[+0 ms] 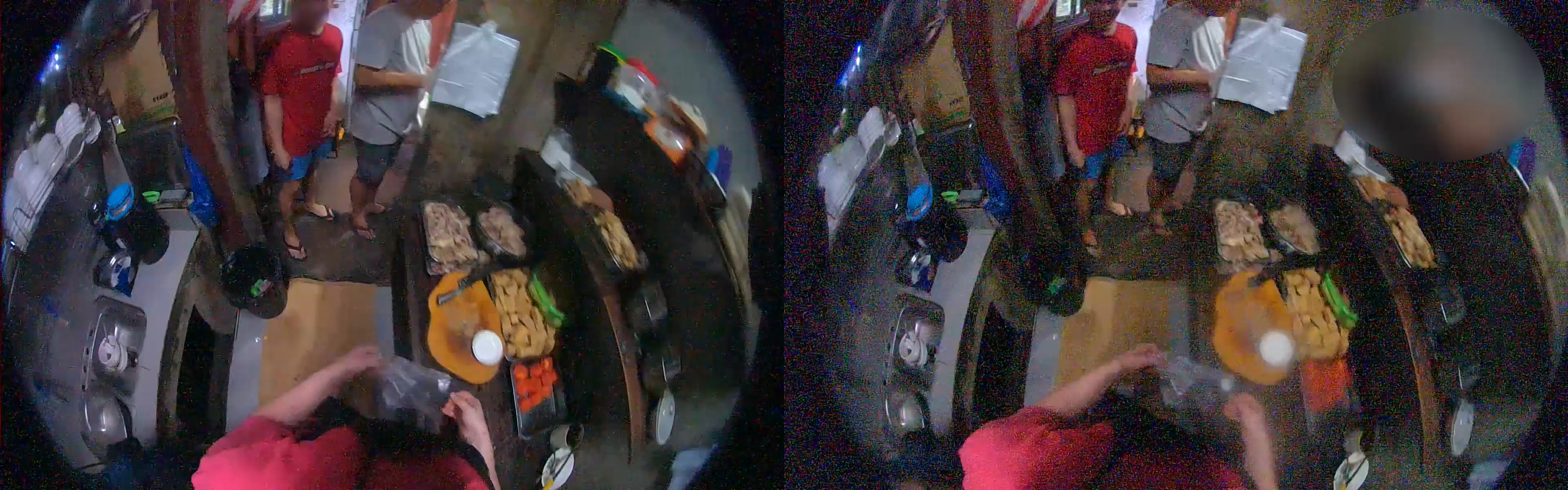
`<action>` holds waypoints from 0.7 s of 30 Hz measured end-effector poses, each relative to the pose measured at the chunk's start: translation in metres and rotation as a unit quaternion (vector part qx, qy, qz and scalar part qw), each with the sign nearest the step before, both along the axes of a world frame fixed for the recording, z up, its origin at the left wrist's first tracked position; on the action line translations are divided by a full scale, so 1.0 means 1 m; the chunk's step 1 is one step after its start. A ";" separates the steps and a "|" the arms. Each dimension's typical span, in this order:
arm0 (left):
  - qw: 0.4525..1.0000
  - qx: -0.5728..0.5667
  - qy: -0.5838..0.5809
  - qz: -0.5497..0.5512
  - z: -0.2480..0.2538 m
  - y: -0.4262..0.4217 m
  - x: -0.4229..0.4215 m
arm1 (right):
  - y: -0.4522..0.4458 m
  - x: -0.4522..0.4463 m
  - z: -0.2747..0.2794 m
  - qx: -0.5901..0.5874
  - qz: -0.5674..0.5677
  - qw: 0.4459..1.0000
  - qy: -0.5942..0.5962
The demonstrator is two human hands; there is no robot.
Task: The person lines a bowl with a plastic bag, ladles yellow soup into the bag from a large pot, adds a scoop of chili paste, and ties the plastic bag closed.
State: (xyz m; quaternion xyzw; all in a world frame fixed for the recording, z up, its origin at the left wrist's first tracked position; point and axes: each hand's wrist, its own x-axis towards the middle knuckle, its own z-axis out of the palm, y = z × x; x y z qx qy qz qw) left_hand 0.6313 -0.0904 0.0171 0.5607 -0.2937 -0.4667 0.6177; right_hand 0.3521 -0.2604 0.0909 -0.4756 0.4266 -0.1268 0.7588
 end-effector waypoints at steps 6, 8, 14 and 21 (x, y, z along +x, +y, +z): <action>0.992 0.056 0.073 0.087 0.017 0.058 0.132 | -0.032 0.145 -0.007 -0.098 0.106 0.989 -0.015; 0.971 0.169 0.018 0.170 0.042 0.069 0.155 | -0.048 0.175 -0.007 -0.104 0.125 0.987 -0.016; 0.969 0.108 0.060 0.215 -0.010 0.060 0.232 | -0.152 0.237 -0.070 -0.173 0.206 0.953 0.137; 0.965 0.148 0.012 0.216 -0.006 -0.039 0.356 | -0.260 0.376 -0.067 -0.228 0.163 0.952 0.121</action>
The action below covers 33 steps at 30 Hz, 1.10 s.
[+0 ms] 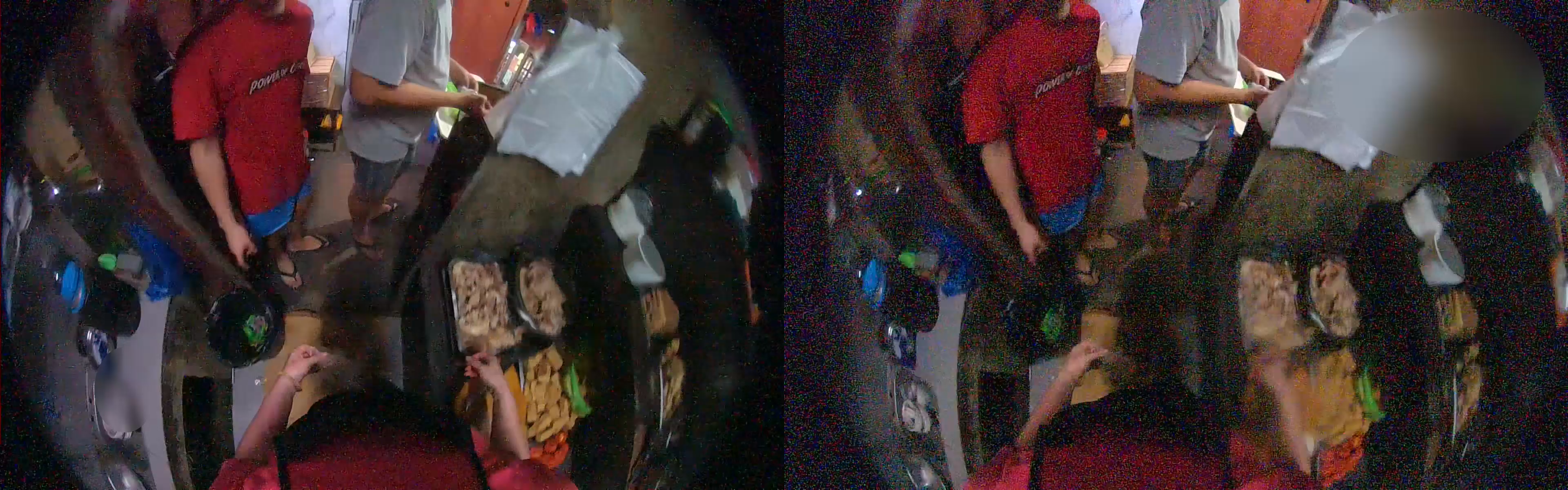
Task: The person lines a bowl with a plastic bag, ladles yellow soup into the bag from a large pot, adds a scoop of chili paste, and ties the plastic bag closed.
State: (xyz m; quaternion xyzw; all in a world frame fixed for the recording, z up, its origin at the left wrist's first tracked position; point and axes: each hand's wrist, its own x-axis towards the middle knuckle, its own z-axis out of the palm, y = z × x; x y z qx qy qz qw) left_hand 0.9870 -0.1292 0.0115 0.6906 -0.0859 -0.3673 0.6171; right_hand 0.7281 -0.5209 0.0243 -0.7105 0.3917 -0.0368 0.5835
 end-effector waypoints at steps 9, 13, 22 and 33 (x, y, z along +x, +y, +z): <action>0.990 -0.084 0.099 0.047 0.016 -0.135 0.143 | -0.025 0.110 0.077 0.008 0.017 0.996 0.091; 0.990 -0.094 0.087 -0.058 -0.037 -0.205 0.206 | -0.054 0.101 0.070 -0.154 0.126 0.976 0.088; 0.941 0.029 0.015 -0.337 -0.018 -0.411 0.358 | -0.051 0.041 -0.014 0.053 -0.308 0.944 -0.106; 0.707 0.178 -0.351 -0.588 -0.032 -0.544 0.466 | 0.038 0.200 -0.016 0.060 -0.473 0.874 0.089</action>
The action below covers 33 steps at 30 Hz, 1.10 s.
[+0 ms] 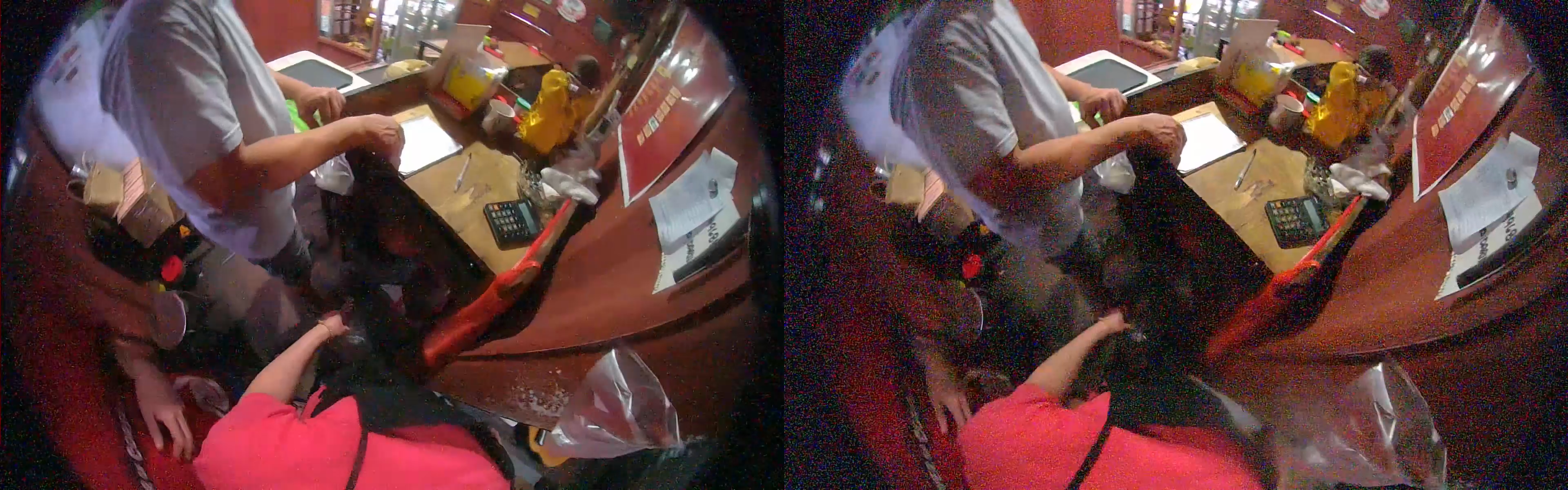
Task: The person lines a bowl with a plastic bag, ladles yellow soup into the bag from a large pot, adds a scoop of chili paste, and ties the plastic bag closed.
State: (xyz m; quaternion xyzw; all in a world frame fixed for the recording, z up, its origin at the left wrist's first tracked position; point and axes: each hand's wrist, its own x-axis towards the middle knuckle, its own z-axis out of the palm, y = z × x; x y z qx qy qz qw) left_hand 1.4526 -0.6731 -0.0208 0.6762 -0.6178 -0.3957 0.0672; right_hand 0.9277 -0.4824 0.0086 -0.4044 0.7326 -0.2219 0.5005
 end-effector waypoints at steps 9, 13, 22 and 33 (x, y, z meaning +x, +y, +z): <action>0.958 0.094 0.156 -0.221 -0.048 -0.061 -0.024 | 0.035 0.048 -0.004 0.048 -0.087 0.994 0.035; 0.942 0.180 -0.109 -0.261 -0.012 -0.071 -0.059 | 0.046 0.058 -0.002 0.055 -0.112 0.991 0.041; 0.912 0.125 -0.340 -0.194 -0.065 -0.032 -0.077 | 0.105 0.032 0.017 -0.004 -0.033 0.988 0.150; 0.945 -0.034 -0.205 -0.253 -0.086 0.105 -0.170 | 0.264 -0.071 0.051 0.116 0.008 0.959 0.259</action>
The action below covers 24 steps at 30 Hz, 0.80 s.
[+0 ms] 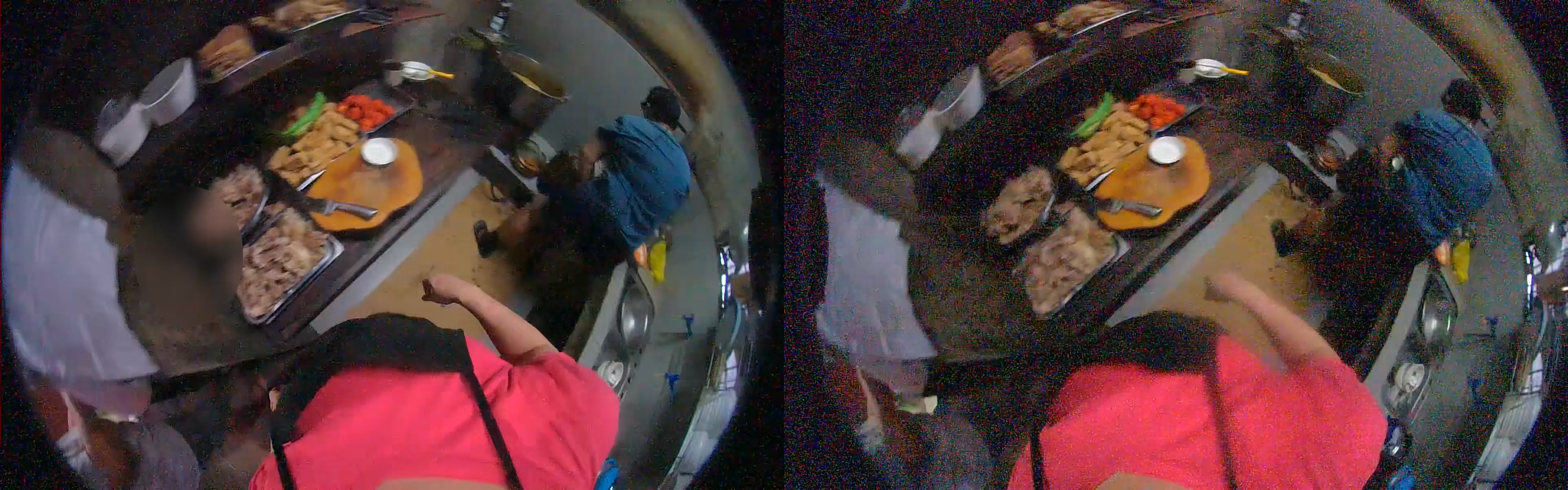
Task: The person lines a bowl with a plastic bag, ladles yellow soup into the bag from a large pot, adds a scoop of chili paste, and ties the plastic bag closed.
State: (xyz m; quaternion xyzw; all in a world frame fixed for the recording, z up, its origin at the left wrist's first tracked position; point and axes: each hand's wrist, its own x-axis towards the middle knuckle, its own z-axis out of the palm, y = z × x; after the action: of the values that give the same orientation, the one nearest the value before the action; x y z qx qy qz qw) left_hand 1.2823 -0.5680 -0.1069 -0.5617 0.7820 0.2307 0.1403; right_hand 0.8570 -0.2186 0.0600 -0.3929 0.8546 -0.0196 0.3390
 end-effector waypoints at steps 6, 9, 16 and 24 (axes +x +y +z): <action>0.987 0.082 -0.054 -0.124 0.019 0.074 -0.123 | 0.042 -0.091 0.079 -0.320 -0.193 0.921 -0.107; 0.874 -0.032 0.040 -0.483 -0.077 0.064 -0.154 | 0.035 -0.135 0.140 -0.404 -0.209 0.877 -0.155; 0.918 0.053 0.122 -0.373 0.073 0.087 -0.246 | -0.014 -0.107 0.417 -0.739 0.210 0.561 -0.307; 0.915 0.122 0.281 -0.262 0.105 0.091 -0.282 | -0.071 -0.142 0.392 -0.772 0.277 0.430 -0.377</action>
State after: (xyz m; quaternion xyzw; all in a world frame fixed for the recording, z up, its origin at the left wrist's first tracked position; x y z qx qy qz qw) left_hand 1.0000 -0.4766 -0.0023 -0.2275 0.8741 0.4276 0.0373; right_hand 0.7147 -0.2891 0.4520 -0.6598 0.1160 -0.7228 0.1697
